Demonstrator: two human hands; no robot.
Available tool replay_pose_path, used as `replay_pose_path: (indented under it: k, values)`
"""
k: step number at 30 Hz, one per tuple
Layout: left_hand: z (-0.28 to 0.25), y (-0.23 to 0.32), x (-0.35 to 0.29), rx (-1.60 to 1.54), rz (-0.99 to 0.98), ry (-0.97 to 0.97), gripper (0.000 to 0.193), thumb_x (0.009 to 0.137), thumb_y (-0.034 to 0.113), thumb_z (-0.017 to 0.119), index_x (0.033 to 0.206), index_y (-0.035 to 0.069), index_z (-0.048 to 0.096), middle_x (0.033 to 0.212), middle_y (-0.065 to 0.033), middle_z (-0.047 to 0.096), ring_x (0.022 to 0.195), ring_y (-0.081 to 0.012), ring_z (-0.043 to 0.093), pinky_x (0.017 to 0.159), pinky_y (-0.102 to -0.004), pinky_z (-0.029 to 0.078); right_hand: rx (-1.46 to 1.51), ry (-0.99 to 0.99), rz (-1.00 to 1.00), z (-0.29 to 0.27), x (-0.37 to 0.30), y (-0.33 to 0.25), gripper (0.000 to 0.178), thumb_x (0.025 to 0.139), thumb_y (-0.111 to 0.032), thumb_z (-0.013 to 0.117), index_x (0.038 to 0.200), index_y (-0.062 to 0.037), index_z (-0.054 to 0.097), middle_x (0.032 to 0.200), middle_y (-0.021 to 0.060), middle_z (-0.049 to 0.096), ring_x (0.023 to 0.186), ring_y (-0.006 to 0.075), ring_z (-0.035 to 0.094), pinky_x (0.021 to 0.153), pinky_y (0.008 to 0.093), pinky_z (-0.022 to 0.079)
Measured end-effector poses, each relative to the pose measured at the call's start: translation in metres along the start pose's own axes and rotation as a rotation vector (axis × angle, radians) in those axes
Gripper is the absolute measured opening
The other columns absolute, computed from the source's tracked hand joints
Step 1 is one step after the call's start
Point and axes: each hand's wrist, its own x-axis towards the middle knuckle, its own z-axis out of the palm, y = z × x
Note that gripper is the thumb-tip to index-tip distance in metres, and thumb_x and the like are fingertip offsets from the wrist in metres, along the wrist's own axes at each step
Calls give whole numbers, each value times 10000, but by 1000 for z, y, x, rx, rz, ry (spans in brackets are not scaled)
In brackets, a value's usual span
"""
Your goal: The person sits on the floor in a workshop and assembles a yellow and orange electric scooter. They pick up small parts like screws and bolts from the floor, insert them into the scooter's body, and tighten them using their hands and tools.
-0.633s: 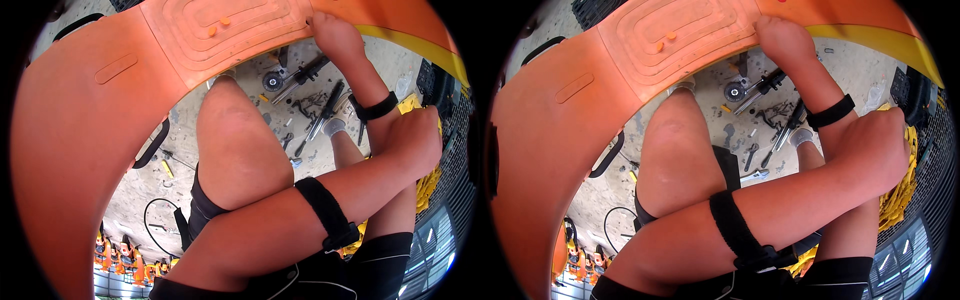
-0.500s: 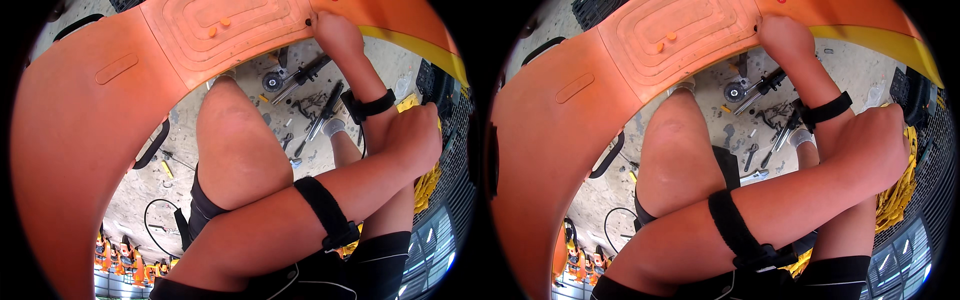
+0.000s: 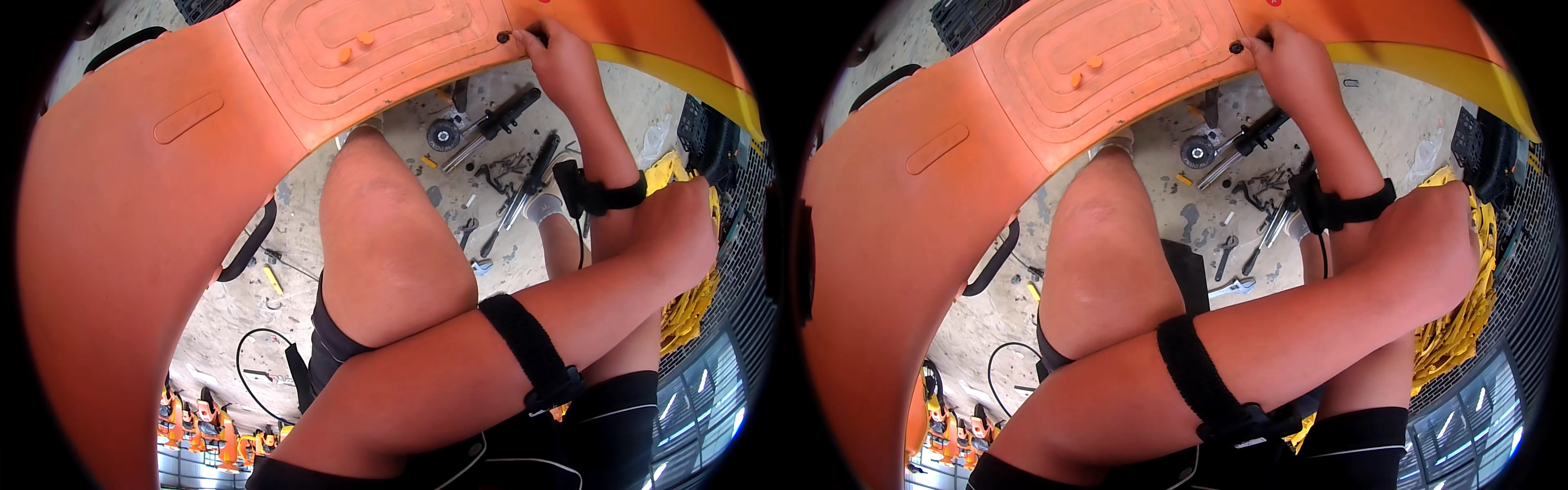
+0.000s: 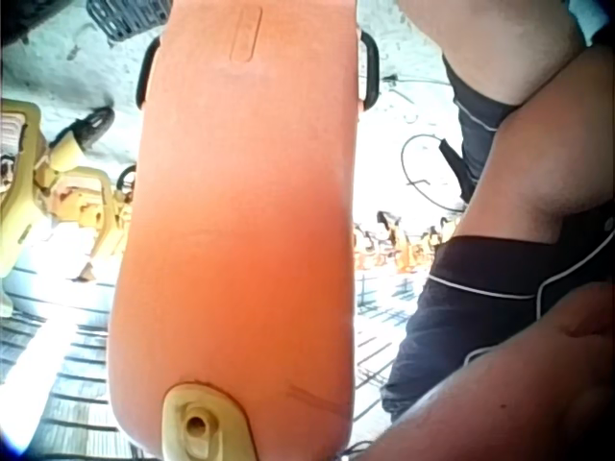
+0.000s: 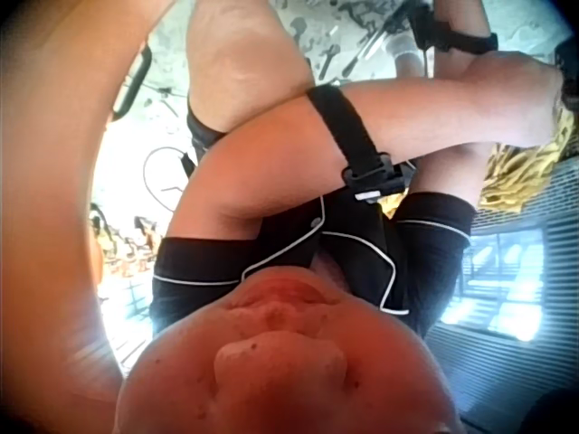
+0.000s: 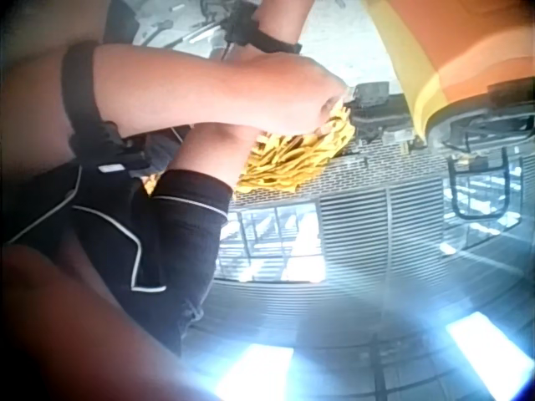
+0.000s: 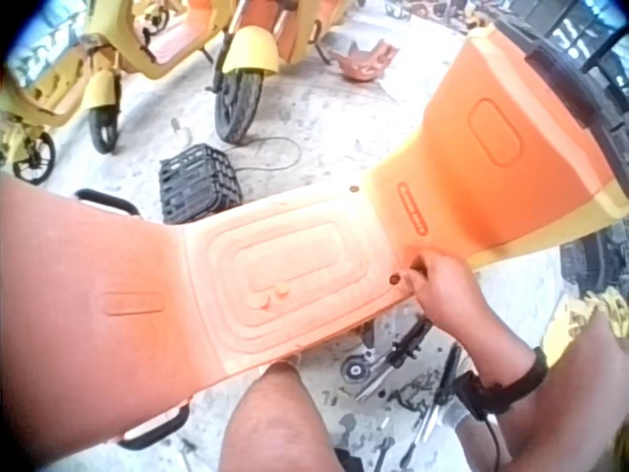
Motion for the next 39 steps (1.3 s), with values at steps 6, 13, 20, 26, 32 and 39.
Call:
replay_pose_path:
  k: [6,13,20,26,32,39]
  values:
    - [-8,4,-2,17,-5,-20,155,856,97,544,891,-50,580,858,-263,635,853,-429,630,759,-495,493,-34,52,87,17,-14,-3,276,900,-310,633,907,-34,652,815,192,668,792,400,640,691,465,499]
    - [-7,7,-1,19,-8,-35,163,857,100,548,889,-57,576,858,-267,631,850,-428,629,755,-494,495,-30,92,38,22,-22,-3,260,907,-293,624,867,-37,631,848,183,660,802,399,630,681,490,488]
    - [-11,4,1,33,-6,-21,170,855,108,561,881,-60,574,851,-269,627,857,-430,628,758,-494,497,-12,78,90,22,-22,-14,255,909,-292,618,868,-41,631,841,173,657,786,396,627,667,481,490]
    - [-13,10,2,77,-63,-104,168,861,89,571,955,-50,565,917,-244,650,911,-412,639,803,-479,507,-190,142,-9,23,-21,-9,236,906,-289,616,842,-62,627,852,157,669,781,372,640,638,466,500]
    - [-10,5,0,31,-18,-39,175,857,109,554,879,-63,574,874,-276,631,867,-439,628,772,-503,496,-44,244,32,21,-21,-4,199,899,-267,617,852,-73,620,818,142,655,754,366,633,640,460,499]
    - [-8,5,1,25,-42,-68,186,862,117,557,885,-68,572,879,-273,632,868,-435,629,779,-498,497,-93,187,-96,18,-21,-5,175,900,-238,612,860,-68,604,835,132,644,778,364,618,647,464,490]
